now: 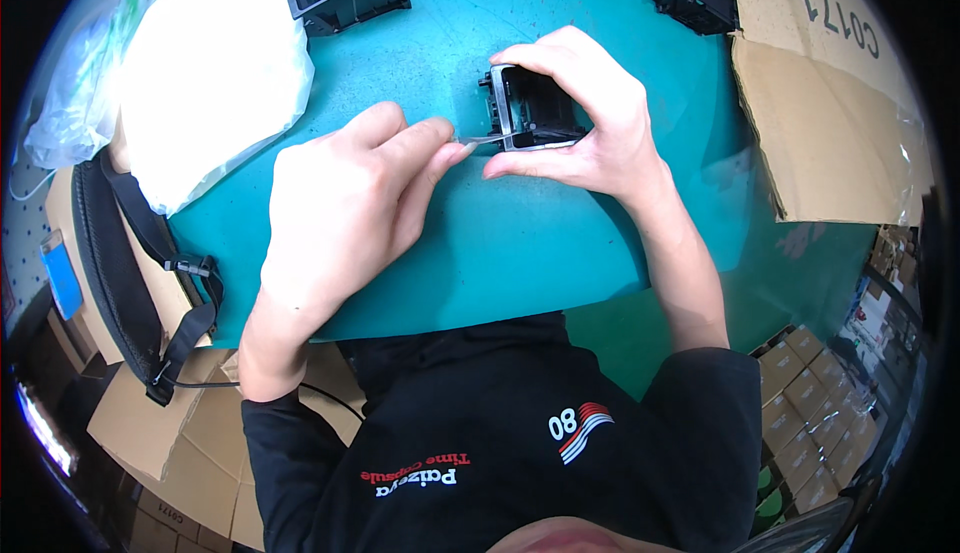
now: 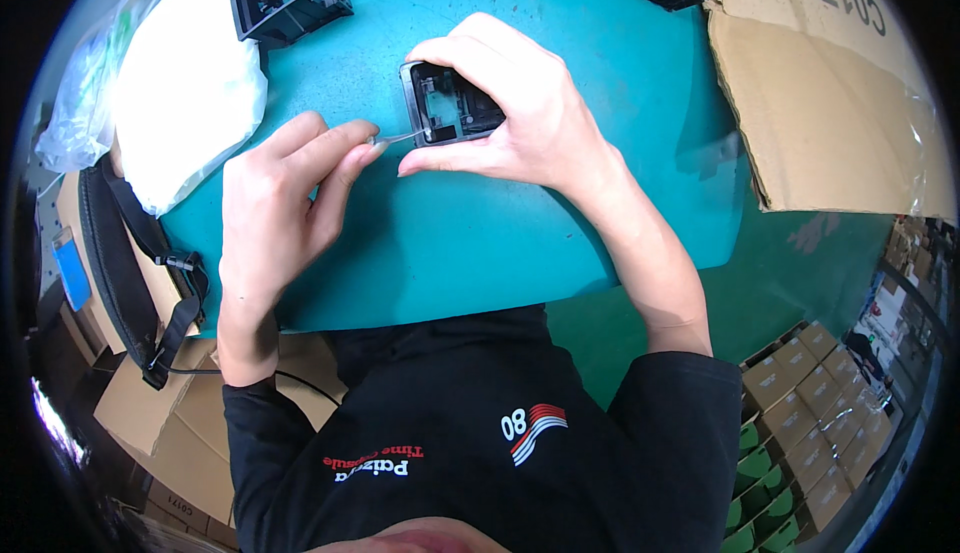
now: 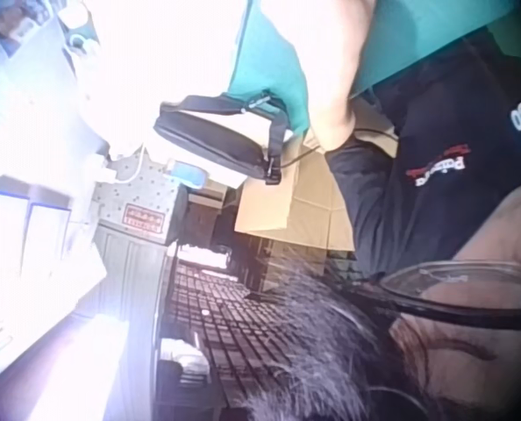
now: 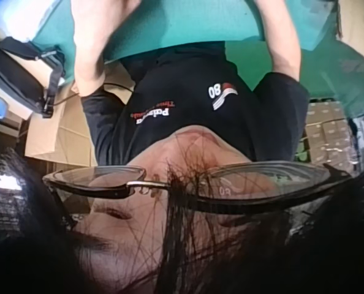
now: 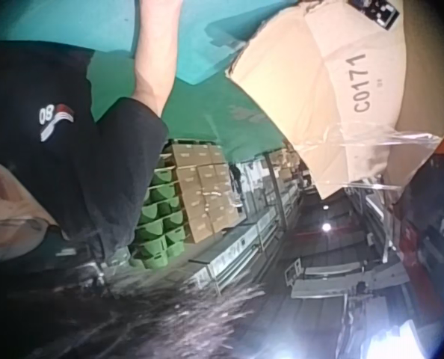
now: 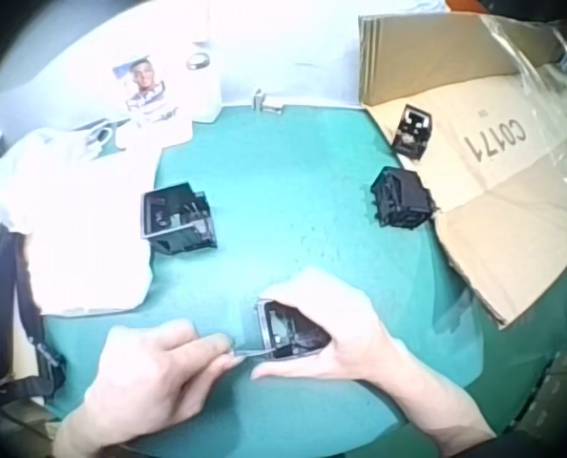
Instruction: The person uses a small metal pry tool to separate the halves of several black plastic electronic housings on a green workbench. After separating the components, the person places them into clear plastic bags for storage.
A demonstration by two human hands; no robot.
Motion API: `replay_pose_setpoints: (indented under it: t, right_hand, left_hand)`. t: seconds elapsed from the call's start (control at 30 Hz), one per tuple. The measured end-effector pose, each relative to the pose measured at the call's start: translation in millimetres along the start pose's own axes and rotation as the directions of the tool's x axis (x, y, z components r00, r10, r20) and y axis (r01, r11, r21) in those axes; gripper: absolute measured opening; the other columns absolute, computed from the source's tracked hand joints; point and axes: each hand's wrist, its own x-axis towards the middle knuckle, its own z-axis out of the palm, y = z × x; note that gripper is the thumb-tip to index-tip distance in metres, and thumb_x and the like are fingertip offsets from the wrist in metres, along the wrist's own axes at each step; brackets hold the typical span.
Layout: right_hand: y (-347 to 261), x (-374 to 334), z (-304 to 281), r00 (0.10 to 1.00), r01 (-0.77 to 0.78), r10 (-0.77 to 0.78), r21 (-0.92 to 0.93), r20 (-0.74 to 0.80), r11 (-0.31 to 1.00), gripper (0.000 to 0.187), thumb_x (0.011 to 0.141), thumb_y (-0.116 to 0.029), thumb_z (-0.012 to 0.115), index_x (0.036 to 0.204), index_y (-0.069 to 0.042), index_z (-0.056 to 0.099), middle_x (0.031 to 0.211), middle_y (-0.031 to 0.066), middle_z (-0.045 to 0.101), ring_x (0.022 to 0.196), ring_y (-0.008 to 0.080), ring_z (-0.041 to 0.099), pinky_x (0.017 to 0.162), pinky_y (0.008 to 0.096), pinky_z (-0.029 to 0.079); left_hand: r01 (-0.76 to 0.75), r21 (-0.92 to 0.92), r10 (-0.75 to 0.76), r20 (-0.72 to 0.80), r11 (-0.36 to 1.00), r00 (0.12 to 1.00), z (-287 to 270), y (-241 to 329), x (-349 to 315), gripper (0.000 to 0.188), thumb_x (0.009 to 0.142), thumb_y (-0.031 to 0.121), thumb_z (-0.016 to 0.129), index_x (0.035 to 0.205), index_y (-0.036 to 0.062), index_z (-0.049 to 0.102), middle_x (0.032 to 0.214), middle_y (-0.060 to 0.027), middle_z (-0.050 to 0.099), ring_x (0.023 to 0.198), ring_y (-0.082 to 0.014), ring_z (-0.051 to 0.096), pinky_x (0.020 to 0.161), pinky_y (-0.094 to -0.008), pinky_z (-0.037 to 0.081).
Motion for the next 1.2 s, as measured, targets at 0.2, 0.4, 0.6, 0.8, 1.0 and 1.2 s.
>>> replay_pose_setpoints:
  t: [0.2,0.4,0.6,0.8,1.0,1.2]
  right_hand:
    - [2,-3,2,0.998,-0.010,0.011,0.018,-0.066,1.000,0.072,0.060,-0.036,0.101,0.112,-0.003,0.062,0.100,0.0114,0.065,0.090,0.0293,0.067,0.081,0.0361,0.057]
    - [5,-6,3,0.998,-0.050,0.052,0.044,-0.042,0.998,0.075,0.058,-0.038,0.102,0.107,-0.003,0.058,0.102,0.0130,0.063,0.091,0.0300,0.066,0.081,0.0362,0.057]
    - [5,-6,4,0.998,-0.048,0.050,0.048,-0.037,0.998,0.075,0.058,-0.038,0.102,0.106,-0.003,0.058,0.101,0.0128,0.062,0.090,0.0298,0.066,0.080,0.0361,0.056]
    - [4,-6,3,0.998,-0.046,0.048,0.043,-0.040,0.998,0.075,0.058,-0.039,0.102,0.106,-0.002,0.058,0.101,0.0131,0.062,0.089,0.0302,0.066,0.080,0.0358,0.056]
    - [0,-2,1,0.999,-0.022,0.023,0.027,-0.037,0.999,0.074,0.059,-0.036,0.101,0.113,-0.002,0.063,0.100,0.0124,0.064,0.089,0.0302,0.066,0.078,0.0364,0.056]
    - [3,-4,0,0.996,0.088,-0.089,-0.059,-0.018,0.994,0.065,0.064,-0.034,0.097,0.119,-0.006,0.075,0.101,0.0112,0.069,0.090,0.0264,0.067,0.078,0.0348,0.056]
  left_hand:
    - [-0.008,0.010,0.008,-0.020,1.000,1.000,0,-4,7,0.009,0.094,0.016,0.074,0.099,0.0085,0.077,0.069,-0.0085,0.054,0.053,-0.0245,0.052,0.051,-0.0360,0.041]
    - [0.008,0.065,-0.004,-0.064,0.998,0.998,2,-11,20,0.011,0.096,0.017,0.072,0.099,0.0071,0.077,0.070,-0.0093,0.056,0.054,-0.0251,0.055,0.052,-0.0366,0.042]
    - [0.013,0.097,-0.009,-0.038,0.995,0.999,-2,-8,23,0.012,0.096,0.018,0.072,0.099,0.0068,0.076,0.071,-0.0101,0.058,0.056,-0.0264,0.057,0.053,-0.0369,0.044]
    - [0.038,0.220,-0.029,-0.041,0.975,0.999,11,-24,25,0.014,0.098,0.020,0.069,0.099,0.0076,0.077,0.074,-0.0120,0.061,0.061,-0.0297,0.063,0.057,-0.0389,0.048]
    - [0.072,0.219,-0.045,-0.126,0.973,0.991,6,-23,16,0.015,0.098,0.024,0.068,0.094,0.0101,0.071,0.072,-0.0092,0.060,0.064,-0.0308,0.065,0.057,-0.0392,0.051]
    - [0.046,-0.186,-0.095,-0.259,0.981,0.961,17,-27,10,0.013,0.100,0.016,0.068,0.107,0.0056,0.070,0.083,-0.0122,0.070,0.067,-0.0282,0.068,0.060,-0.0336,0.052]
